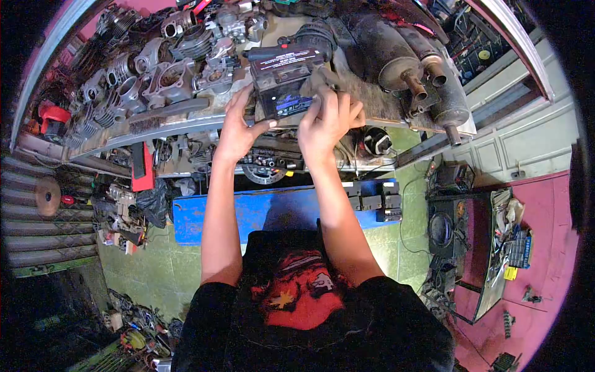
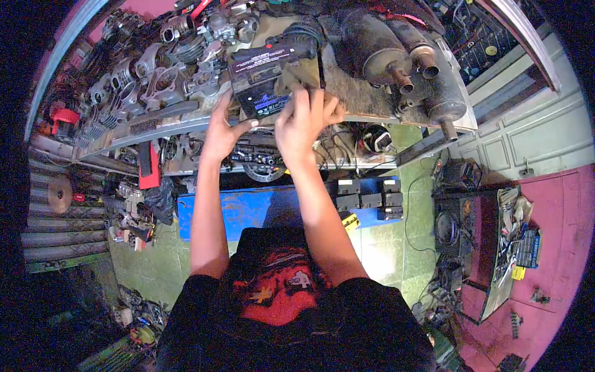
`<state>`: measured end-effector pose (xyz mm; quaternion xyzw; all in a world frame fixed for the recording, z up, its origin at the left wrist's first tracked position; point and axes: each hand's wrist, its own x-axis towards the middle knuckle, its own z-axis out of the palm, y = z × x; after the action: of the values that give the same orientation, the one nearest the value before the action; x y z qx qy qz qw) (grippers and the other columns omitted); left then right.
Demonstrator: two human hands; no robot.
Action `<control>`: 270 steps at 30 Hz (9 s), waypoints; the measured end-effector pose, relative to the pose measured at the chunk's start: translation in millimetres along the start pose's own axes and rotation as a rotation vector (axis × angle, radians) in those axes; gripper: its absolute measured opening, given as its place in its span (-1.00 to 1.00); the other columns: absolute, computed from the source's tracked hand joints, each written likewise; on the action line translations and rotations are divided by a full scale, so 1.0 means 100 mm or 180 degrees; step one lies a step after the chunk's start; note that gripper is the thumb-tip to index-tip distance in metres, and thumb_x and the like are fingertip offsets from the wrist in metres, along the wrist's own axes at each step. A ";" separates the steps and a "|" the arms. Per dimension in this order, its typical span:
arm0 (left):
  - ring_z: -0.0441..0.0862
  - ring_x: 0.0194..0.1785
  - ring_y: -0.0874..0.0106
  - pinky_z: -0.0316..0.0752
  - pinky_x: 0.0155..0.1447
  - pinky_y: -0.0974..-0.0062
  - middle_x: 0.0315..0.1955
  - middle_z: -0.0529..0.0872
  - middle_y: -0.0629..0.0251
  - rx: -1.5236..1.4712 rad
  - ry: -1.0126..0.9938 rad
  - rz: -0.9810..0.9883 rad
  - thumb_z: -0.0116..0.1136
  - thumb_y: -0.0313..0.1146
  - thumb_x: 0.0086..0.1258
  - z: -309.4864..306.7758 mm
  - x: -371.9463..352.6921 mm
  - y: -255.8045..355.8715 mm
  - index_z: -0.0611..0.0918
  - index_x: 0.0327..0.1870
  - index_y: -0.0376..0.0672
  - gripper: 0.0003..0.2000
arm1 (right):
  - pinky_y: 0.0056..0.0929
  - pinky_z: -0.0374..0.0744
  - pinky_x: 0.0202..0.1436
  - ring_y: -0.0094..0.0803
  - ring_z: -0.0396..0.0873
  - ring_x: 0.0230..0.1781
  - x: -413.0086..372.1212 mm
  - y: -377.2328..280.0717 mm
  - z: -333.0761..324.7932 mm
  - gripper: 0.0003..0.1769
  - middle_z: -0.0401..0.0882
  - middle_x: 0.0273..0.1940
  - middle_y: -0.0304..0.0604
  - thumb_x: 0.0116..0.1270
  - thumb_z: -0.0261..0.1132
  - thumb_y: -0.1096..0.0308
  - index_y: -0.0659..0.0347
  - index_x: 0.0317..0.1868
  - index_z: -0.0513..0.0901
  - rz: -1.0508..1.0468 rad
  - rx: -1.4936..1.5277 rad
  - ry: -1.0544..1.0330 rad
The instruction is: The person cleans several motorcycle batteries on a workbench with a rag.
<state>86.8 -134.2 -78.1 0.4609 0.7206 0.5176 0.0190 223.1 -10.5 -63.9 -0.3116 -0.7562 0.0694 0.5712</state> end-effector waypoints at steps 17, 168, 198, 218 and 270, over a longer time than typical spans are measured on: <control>0.49 0.44 0.03 0.30 0.58 0.16 0.35 0.61 0.01 -0.0123 0.0225 0.0008 0.65 -0.41 0.04 0.07 -0.04 -0.06 0.51 0.48 -0.24 -0.14 | 0.15 0.25 0.21 -0.04 0.47 0.12 -0.09 0.55 -0.21 -0.77 0.66 -0.07 -0.27 0.22 0.47 0.37 0.00 -0.10 0.71 0.0217 -0.0407 -0.0400; 0.56 0.17 0.30 0.25 0.37 0.28 -0.12 0.83 0.35 0.0322 0.0485 0.0911 0.42 -0.28 0.43 -0.08 0.77 0.58 0.90 -0.06 -0.04 -0.83 | 0.16 0.27 0.14 0.06 0.42 0.01 0.00 -0.25 0.25 -0.79 0.51 -0.14 -0.14 0.13 0.45 0.40 -0.08 -0.20 0.73 -0.0348 0.0116 0.0061; 0.56 0.22 0.42 0.09 0.40 0.24 -0.05 0.80 0.44 0.0197 0.0581 0.0778 0.40 -0.25 0.44 0.00 0.74 0.55 0.91 -0.02 0.08 -0.82 | 0.14 0.26 0.15 -0.01 0.47 0.00 -0.06 0.26 0.12 -0.89 0.55 -0.23 -0.17 0.19 0.45 0.39 0.00 -0.33 0.65 -0.0041 -0.0218 0.0025; 0.49 0.30 0.31 0.05 0.46 0.21 0.17 0.75 0.35 0.0371 0.0307 0.0939 0.19 -0.28 0.56 -0.09 0.61 0.60 0.83 0.18 0.09 -0.71 | 0.01 0.23 0.12 -0.09 0.43 0.00 0.21 0.05 0.15 -0.87 0.52 -0.21 -0.23 0.29 0.40 0.41 -0.12 -0.24 0.72 -0.0048 -0.0170 0.0317; 0.42 0.39 0.23 -0.01 0.55 0.09 0.33 0.74 0.49 0.0715 0.0342 0.1000 0.37 -0.14 0.48 -0.04 0.74 0.54 0.82 0.21 0.16 -0.68 | -0.03 0.24 0.17 -0.20 0.47 -0.02 -0.07 -0.25 0.00 -0.54 0.56 -0.18 -0.33 0.21 0.45 0.40 -0.17 0.14 0.79 -0.0283 0.0134 0.0240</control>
<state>77.6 -84.4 -1.7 0.5386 0.6930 0.4544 -0.1519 214.9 -34.3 -58.4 -0.2680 -0.7456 0.0481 0.6082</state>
